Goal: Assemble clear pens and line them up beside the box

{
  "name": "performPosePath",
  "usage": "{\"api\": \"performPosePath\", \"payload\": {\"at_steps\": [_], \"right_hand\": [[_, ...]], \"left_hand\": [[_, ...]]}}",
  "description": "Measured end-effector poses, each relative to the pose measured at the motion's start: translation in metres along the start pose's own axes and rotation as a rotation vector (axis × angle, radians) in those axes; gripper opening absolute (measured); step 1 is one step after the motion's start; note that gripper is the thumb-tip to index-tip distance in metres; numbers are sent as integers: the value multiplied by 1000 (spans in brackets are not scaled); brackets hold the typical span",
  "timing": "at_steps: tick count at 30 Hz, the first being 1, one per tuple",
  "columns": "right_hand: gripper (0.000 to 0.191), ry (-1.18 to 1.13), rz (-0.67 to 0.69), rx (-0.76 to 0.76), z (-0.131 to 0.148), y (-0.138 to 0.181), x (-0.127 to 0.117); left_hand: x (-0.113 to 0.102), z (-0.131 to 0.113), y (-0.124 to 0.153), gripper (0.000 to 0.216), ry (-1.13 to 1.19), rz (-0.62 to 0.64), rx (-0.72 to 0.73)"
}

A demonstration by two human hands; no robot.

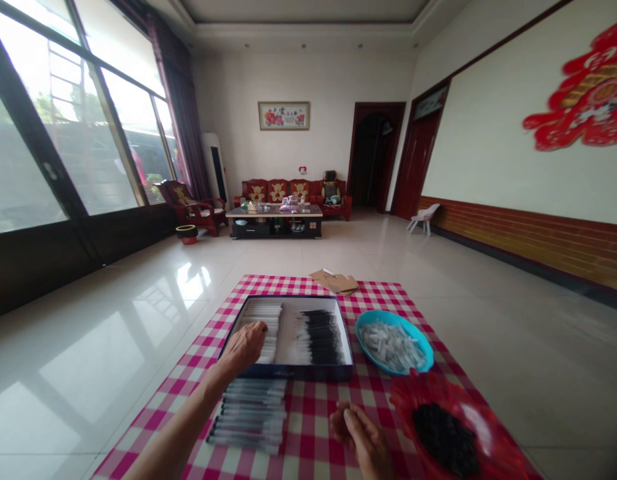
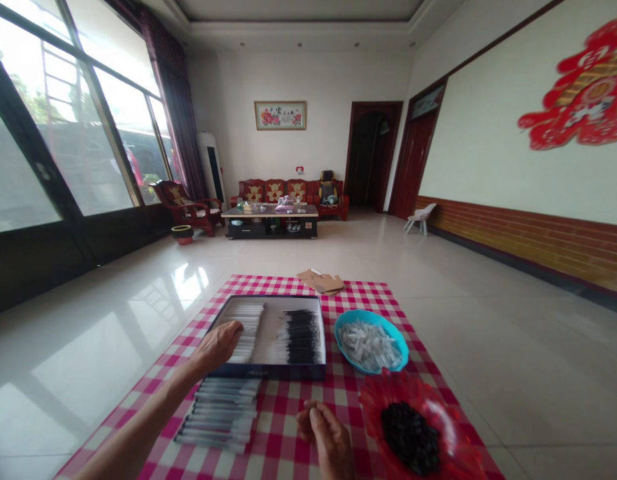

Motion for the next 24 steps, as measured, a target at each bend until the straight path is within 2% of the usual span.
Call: {"api": "performPosePath", "payload": {"at_steps": [6,10,13,16,17,18,21,24], "right_hand": [[52,90,-62,-19,12,5,9],[47,259,-31,-143,42,1,24],[35,509,38,-334,79,-16,46],[23,991,143,-506,107,-48,72],[24,1183,190,-491,109,-61,79],[24,1265,225,-466,110,-74,85],[20,1427,297,-354,100,-108,91],[8,1540,303,-274,84,-129,89]], "left_hand": [[7,-32,12,22,42,-38,-23],[17,-37,14,22,85,-63,-32],[21,-34,14,20,123,-77,-23],[23,-32,14,20,160,-105,-10],[23,-32,14,20,172,-119,-6],[23,-32,14,21,180,-134,-4],[18,-34,19,26,248,-239,16],[9,-37,27,28,378,-381,51]]}}
Point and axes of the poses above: each hand's wrist, its own y-axis away from the middle knuckle, its own x-axis out of the palm, z = x × y, the point moved 2 cm from there along -y, towards the middle knuckle, and after that the axes turned 1 degree about x, right-handed, at the moved point
